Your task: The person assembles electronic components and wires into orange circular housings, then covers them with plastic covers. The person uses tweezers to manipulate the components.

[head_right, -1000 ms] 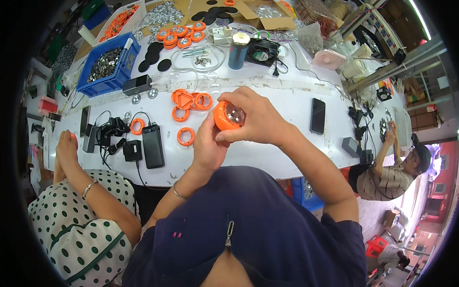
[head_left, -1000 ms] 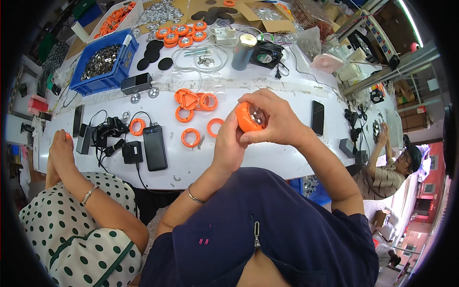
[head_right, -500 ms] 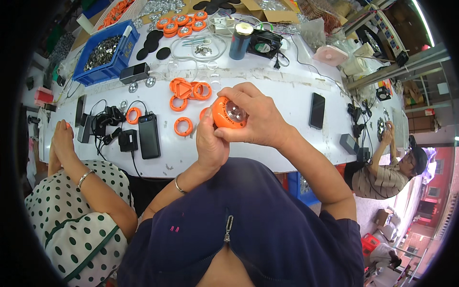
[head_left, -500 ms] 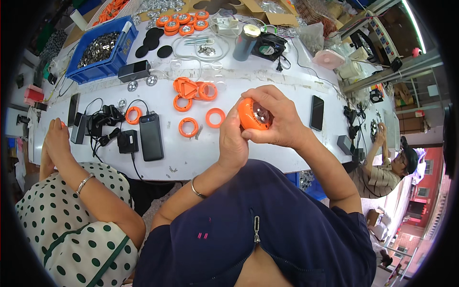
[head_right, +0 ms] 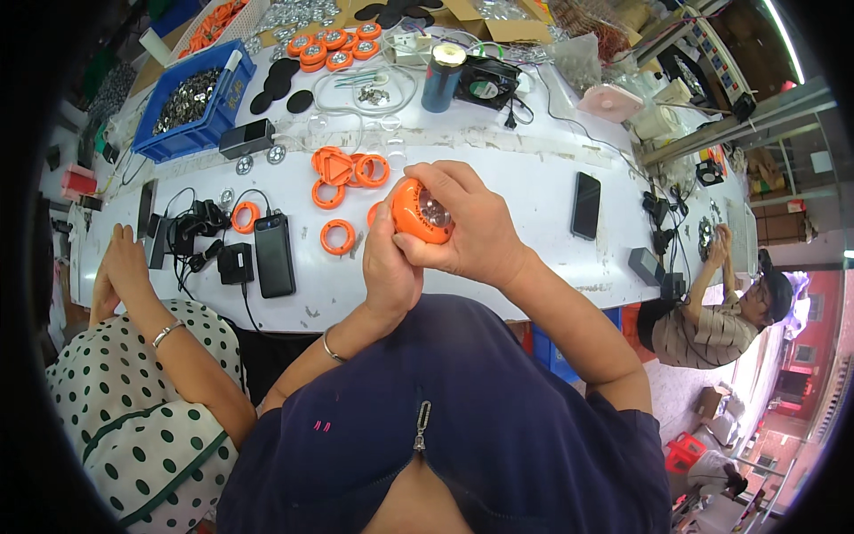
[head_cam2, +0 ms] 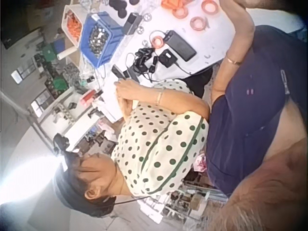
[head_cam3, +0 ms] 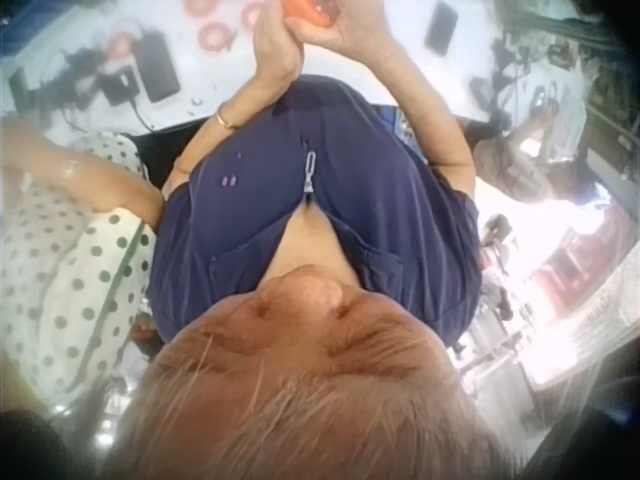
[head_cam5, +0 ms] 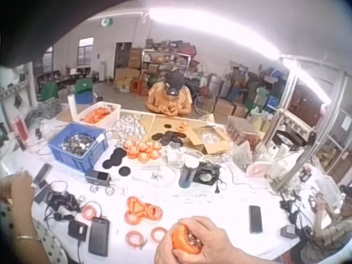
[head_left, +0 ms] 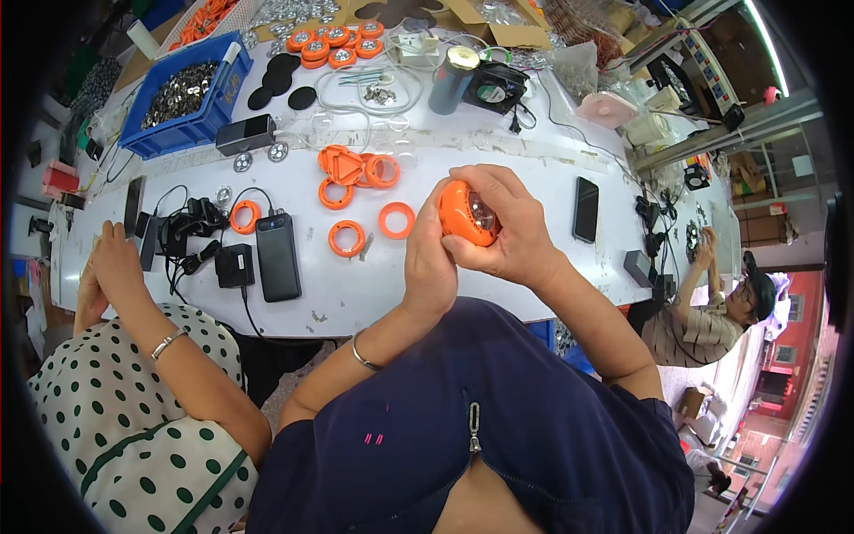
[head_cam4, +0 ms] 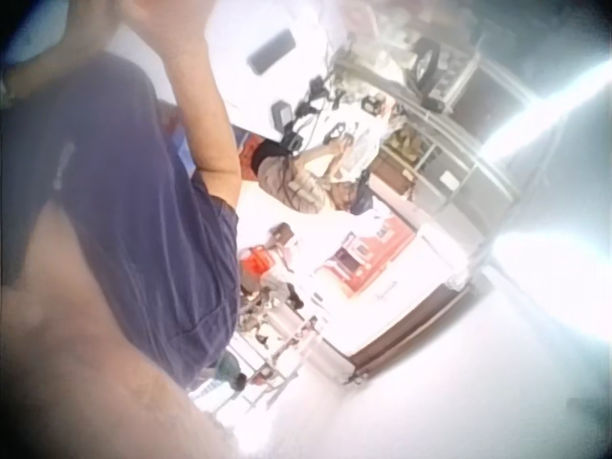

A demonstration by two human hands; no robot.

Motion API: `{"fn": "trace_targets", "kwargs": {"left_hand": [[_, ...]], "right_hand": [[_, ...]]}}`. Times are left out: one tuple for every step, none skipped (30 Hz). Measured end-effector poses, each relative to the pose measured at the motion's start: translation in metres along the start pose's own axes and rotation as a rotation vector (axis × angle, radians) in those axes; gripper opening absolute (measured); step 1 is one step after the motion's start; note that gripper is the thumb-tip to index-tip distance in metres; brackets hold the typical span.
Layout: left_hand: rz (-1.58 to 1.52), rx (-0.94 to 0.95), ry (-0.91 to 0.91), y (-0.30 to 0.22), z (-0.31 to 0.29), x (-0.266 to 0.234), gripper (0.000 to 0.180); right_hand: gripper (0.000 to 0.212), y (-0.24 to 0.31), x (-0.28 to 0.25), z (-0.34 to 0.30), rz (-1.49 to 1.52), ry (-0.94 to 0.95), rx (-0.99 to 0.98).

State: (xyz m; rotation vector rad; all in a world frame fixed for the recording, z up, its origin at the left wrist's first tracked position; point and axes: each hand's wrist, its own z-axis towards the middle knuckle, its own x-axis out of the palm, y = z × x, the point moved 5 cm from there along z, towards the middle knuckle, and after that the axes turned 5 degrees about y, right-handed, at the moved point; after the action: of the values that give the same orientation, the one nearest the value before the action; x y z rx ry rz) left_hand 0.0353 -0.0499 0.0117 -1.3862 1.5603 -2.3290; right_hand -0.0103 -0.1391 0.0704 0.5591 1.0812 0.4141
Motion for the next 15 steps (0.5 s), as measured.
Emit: {"fn": "trace_targets", "kwargs": {"left_hand": [[-0.003, -0.011, -0.017, 0.001, -0.001, -0.001, 0.051], [-0.002, -0.008, -0.013, 0.003, -0.001, -0.002, 0.051], [-0.064, -0.037, -0.032, 0.007, -0.001, -0.005, 0.051], [-0.127, -0.068, -0.050, 0.010, -0.001, -0.008, 0.051], [-0.126, -0.068, -0.047, 0.012, 0.000, -0.011, 0.051], [-0.219, -0.125, -0.060, 0.016, 0.000, -0.014, 0.049], [-0.312, -0.184, -0.073, 0.020, 0.000, -0.016, 0.048], [-0.313, -0.186, -0.071, 0.017, 0.000, -0.017, 0.048], [-0.373, -0.271, -0.078, 0.017, 0.000, -0.016, 0.049], [-0.433, -0.357, -0.085, 0.018, 0.000, -0.016, 0.051], [-0.433, -0.359, -0.086, 0.017, 0.000, -0.019, 0.051], [-0.451, -0.404, -0.080, 0.020, 0.000, -0.020, 0.053], [-0.469, -0.449, -0.074, 0.022, 0.000, -0.021, 0.055], [-0.470, -0.451, -0.075, 0.021, 0.001, -0.022, 0.055], [-0.459, -0.498, -0.068, 0.021, 0.003, -0.022, 0.056]], "right_hand": [[0.060, 0.001, 0.000, 0.000, 0.006, 0.000, 0.002], [0.061, 0.001, 0.000, 0.001, 0.013, 0.000, 0.004], [0.061, 0.002, -0.001, 0.001, 0.011, -0.004, 0.003], [0.063, 0.002, -0.001, 0.001, -0.001, 0.016, 0.021], [0.064, 0.002, -0.001, 0.001, -0.012, 0.037, 0.040], [0.064, 0.000, -0.001, 0.001, -0.014, 0.036, 0.041], [0.065, -0.002, 0.000, 0.000, -0.054, 0.021, 0.002], [0.065, -0.002, -0.001, 0.000, -0.095, 0.008, -0.036], [0.065, -0.002, -0.002, -0.001, -0.094, 0.008, -0.034], [0.066, -0.002, -0.003, -0.001, -0.095, 0.016, -0.041], [0.067, -0.002, -0.004, -0.002, -0.095, 0.023, -0.047], [0.067, -0.003, -0.005, -0.002, -0.095, 0.025, -0.045], [0.064, -0.005, -0.006, -0.002, -0.038, 0.021, -0.032], [0.062, -0.007, -0.007, -0.003, 0.019, 0.016, -0.018], [0.062, -0.009, -0.007, -0.005, 0.017, 0.014, -0.014]]}}
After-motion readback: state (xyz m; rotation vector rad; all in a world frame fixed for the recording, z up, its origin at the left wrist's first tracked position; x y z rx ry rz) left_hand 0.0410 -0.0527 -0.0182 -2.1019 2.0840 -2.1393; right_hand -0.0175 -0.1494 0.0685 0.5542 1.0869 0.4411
